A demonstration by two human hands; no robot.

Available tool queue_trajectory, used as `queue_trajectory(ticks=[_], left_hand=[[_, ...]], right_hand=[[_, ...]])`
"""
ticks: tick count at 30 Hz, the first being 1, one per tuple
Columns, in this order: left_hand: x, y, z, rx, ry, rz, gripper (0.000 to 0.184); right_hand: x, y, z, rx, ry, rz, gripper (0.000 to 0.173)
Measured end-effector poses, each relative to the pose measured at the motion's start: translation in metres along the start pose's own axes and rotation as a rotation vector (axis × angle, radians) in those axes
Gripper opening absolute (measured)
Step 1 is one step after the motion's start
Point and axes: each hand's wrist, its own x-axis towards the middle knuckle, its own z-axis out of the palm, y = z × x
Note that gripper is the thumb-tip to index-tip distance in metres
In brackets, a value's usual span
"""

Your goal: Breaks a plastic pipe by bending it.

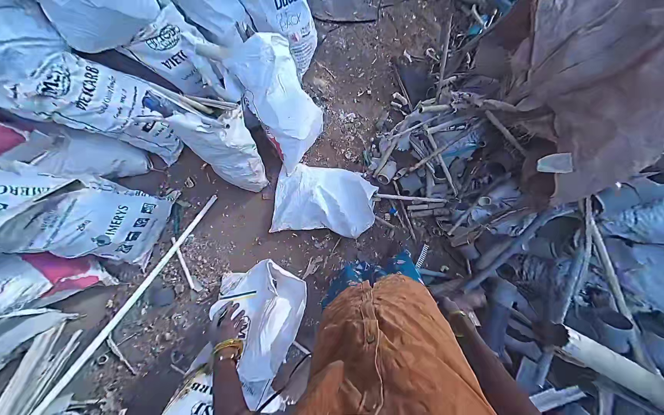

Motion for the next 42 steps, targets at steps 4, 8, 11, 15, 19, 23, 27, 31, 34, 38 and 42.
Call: queue_trajectory(ticks=[4,8,11,15,19,23,27,31,34,38,42], left_hand=[[-0.021,0.021,0.071,0.239,-0.144,0.073,0.041],[-0.050,0.004,0.165,0.636,-0.405,0.097,0.035],[-0.067,-0.009,0.223,0.792,-0.604,0.250,0.033],[-0.110,0.048,0.304,1.056,-0.768,0.282,0.031],[-0.112,0.096,0.385,1.175,-0.866,0.326,0.032],[-0.075,0.085,0.529,1.042,-0.943,0.337,0.030],[-0.037,0.005,0.658,0.810,-0.852,0.235,0.031],[-0.004,-0.078,0.709,0.918,-0.931,0.263,0.033],[0.031,-0.122,0.721,0.914,-0.970,0.313,0.032],[0.058,-0.145,0.736,0.736,-0.714,0.106,0.037],[0.069,-0.131,0.752,0.681,-0.731,0.180,0.043]], right_hand=[[-0.014,0.012,-0.012,0.119,-0.119,0.053,0.044],[0.068,0.040,-0.058,0.076,-0.078,0.032,0.041],[0.101,0.036,-0.135,0.226,-0.027,-0.010,0.041],[0.133,0.021,-0.242,0.427,0.150,0.009,0.037],[0.189,-0.001,-0.305,0.468,0.210,-0.008,0.035],[0.306,-0.019,-0.313,0.452,0.177,-0.088,0.040],[0.441,-0.041,-0.267,0.330,0.006,-0.052,0.040],[0.564,-0.054,-0.220,0.198,-0.079,-0.015,0.040],[0.643,-0.056,-0.211,0.227,0.163,-0.028,0.043],[0.722,-0.067,-0.194,0.029,0.258,-0.151,0.086],[0.730,-0.073,-0.149,-0.201,0.256,-0.254,0.045]])
